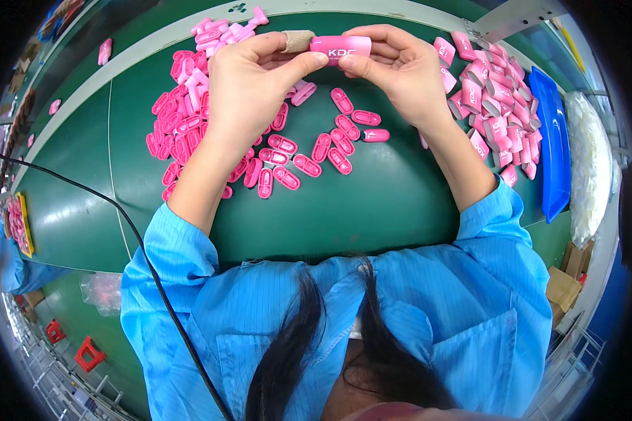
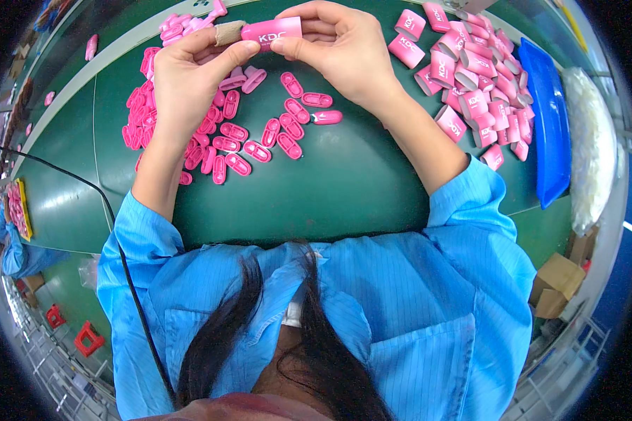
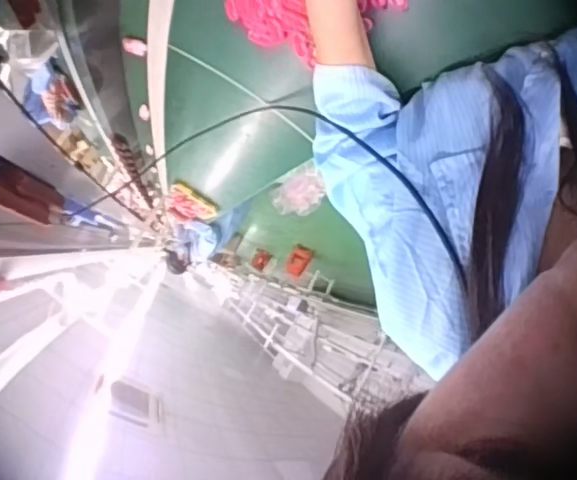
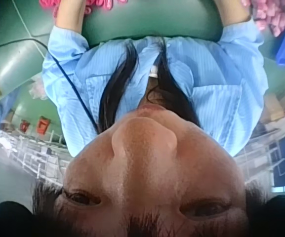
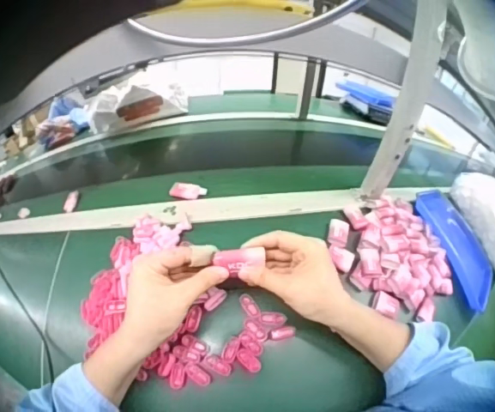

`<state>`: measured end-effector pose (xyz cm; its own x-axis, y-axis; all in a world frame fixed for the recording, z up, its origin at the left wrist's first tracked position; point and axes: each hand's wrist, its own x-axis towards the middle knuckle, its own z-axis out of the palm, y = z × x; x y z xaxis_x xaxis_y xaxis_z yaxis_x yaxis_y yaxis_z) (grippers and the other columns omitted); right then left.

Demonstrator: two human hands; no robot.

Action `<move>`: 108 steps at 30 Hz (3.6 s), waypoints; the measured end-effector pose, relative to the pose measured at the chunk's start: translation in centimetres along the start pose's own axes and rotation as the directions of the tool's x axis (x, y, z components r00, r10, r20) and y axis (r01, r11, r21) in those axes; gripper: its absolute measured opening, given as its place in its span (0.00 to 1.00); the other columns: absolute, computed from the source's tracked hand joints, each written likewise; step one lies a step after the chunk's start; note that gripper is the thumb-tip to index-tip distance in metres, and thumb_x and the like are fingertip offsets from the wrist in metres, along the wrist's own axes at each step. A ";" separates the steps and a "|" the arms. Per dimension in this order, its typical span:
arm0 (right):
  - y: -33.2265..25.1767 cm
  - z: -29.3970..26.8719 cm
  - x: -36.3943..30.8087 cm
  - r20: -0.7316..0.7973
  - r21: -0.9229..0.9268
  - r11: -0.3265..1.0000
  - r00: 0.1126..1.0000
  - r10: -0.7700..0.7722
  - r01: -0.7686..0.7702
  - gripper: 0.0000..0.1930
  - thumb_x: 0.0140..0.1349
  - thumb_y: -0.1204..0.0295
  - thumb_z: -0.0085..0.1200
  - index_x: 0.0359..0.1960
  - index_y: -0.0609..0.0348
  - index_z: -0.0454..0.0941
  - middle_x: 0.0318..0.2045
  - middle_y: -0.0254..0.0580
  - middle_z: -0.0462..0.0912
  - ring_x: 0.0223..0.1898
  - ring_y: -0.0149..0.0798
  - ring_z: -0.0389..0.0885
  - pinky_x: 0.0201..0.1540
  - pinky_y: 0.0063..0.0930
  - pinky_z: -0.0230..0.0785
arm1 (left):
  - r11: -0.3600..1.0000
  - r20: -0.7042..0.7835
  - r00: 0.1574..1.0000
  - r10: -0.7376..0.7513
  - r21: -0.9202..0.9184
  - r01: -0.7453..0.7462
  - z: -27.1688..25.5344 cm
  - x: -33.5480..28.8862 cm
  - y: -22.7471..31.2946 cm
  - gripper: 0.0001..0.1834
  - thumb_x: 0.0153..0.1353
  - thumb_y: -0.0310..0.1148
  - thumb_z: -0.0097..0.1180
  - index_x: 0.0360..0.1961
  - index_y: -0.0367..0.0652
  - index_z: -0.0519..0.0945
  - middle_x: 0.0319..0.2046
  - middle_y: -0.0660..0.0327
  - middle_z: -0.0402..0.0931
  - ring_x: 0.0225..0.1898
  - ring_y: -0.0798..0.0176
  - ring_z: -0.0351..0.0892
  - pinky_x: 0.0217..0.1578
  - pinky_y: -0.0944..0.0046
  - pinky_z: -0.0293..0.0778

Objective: The person assembles small pink plastic components by hand onto an assembly unit.

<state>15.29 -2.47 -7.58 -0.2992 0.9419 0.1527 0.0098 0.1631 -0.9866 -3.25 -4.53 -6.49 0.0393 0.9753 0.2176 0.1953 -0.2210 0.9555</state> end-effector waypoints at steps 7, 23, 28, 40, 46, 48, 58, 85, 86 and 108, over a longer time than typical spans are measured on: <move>-1.0 0.5 -0.2 0.066 0.060 0.998 0.998 0.018 -0.022 0.16 0.53 0.78 0.57 0.44 0.68 0.72 0.37 0.44 0.80 0.36 0.31 0.79 0.41 0.21 0.74 | 0.984 -0.009 0.984 0.179 0.007 -0.178 -0.3 -0.8 -0.6 0.18 0.49 0.31 0.64 0.41 0.34 0.78 0.30 0.55 0.80 0.31 0.67 0.80 0.33 0.71 0.77; -2.7 4.7 1.8 0.003 -0.574 0.806 0.985 -0.170 0.141 0.14 0.52 0.65 0.59 0.35 0.62 0.76 0.25 0.38 0.77 0.22 0.29 0.72 0.26 0.24 0.65 | 0.757 0.138 0.974 -0.179 -0.613 0.226 -3.4 1.2 -1.2 0.20 0.54 0.29 0.58 0.47 0.33 0.71 0.37 0.56 0.75 0.37 0.67 0.77 0.41 0.69 0.74; 1.1 4.1 1.3 0.345 -0.665 0.528 0.844 -0.410 0.528 0.13 0.51 0.62 0.57 0.32 0.60 0.78 0.21 0.43 0.77 0.24 0.44 0.77 0.31 0.33 0.70 | 0.691 0.107 0.963 -0.247 -0.677 0.252 -3.8 1.9 -0.3 0.17 0.55 0.23 0.55 0.47 0.35 0.70 0.33 0.59 0.76 0.34 0.65 0.78 0.38 0.70 0.76; -2.3 -2.2 0.7 0.243 -0.028 0.999 0.970 0.031 -0.025 0.08 0.55 0.74 0.55 0.35 0.62 0.74 0.26 0.36 0.79 0.26 0.22 0.75 0.26 0.15 0.68 | 0.874 0.236 0.957 -0.166 -0.415 0.254 0.2 0.5 0.0 0.20 0.54 0.27 0.58 0.47 0.30 0.69 0.39 0.54 0.74 0.40 0.62 0.78 0.42 0.67 0.75; -0.9 -2.5 0.2 0.110 -0.119 0.988 0.990 -0.087 0.100 0.08 0.55 0.74 0.57 0.35 0.65 0.75 0.29 0.37 0.80 0.30 0.24 0.77 0.33 0.15 0.70 | 0.866 0.307 0.938 -0.158 -0.413 0.281 2.0 0.2 -0.3 0.20 0.52 0.25 0.60 0.46 0.33 0.71 0.38 0.57 0.75 0.40 0.65 0.77 0.43 0.69 0.75; -1.3 -3.1 0.4 0.197 -0.169 0.986 0.980 0.034 0.000 0.09 0.55 0.74 0.57 0.36 0.66 0.76 0.29 0.37 0.80 0.31 0.24 0.77 0.35 0.15 0.70 | 0.883 0.297 0.943 -0.147 -0.390 0.260 2.2 0.1 -0.7 0.20 0.51 0.25 0.60 0.46 0.34 0.72 0.38 0.58 0.75 0.39 0.66 0.77 0.42 0.70 0.75; -1.4 -1.4 0.2 0.168 -0.135 0.990 0.983 0.069 -0.047 0.08 0.54 0.76 0.56 0.35 0.68 0.76 0.27 0.39 0.80 0.26 0.25 0.76 0.31 0.16 0.70 | 0.948 0.291 0.953 -0.085 -0.271 0.167 0.7 -0.1 -1.0 0.21 0.49 0.30 0.63 0.43 0.35 0.74 0.35 0.60 0.76 0.37 0.70 0.76 0.40 0.72 0.73; -1.0 -1.2 -0.5 0.505 -0.422 0.846 0.859 -0.080 0.327 0.17 0.65 0.61 0.40 0.31 0.65 0.71 0.24 0.53 0.75 0.29 0.55 0.74 0.32 0.41 0.65 | 0.952 0.481 0.876 -0.011 -0.264 0.157 0.1 -0.2 -0.4 0.16 0.53 0.23 0.58 0.43 0.34 0.70 0.38 0.59 0.72 0.39 0.65 0.77 0.41 0.67 0.77; -1.0 -1.2 -0.4 0.506 -0.421 0.846 0.859 -0.079 0.326 0.17 0.65 0.61 0.40 0.31 0.65 0.71 0.24 0.53 0.75 0.29 0.55 0.74 0.32 0.41 0.65 | 0.957 0.474 0.881 0.009 -0.260 0.130 0.2 -0.2 -0.6 0.16 0.53 0.23 0.57 0.44 0.34 0.70 0.39 0.58 0.71 0.40 0.64 0.76 0.42 0.66 0.77; 0.4 1.1 -0.9 0.338 -0.244 0.967 0.941 0.011 0.076 0.20 0.66 0.58 0.38 0.27 0.64 0.69 0.19 0.35 0.72 0.23 0.28 0.71 0.28 0.23 0.65 | 0.783 0.328 0.930 -0.168 -0.529 0.328 0.0 -1.1 -0.9 0.14 0.60 0.31 0.50 0.45 0.34 0.70 0.39 0.58 0.72 0.43 0.66 0.74 0.46 0.66 0.71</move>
<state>14.50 -3.61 -8.23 -0.6038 0.7890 0.1133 0.2199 0.3014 -0.9278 -3.49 -5.46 -7.57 0.3249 0.9454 -0.0237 -0.3521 0.1442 0.9248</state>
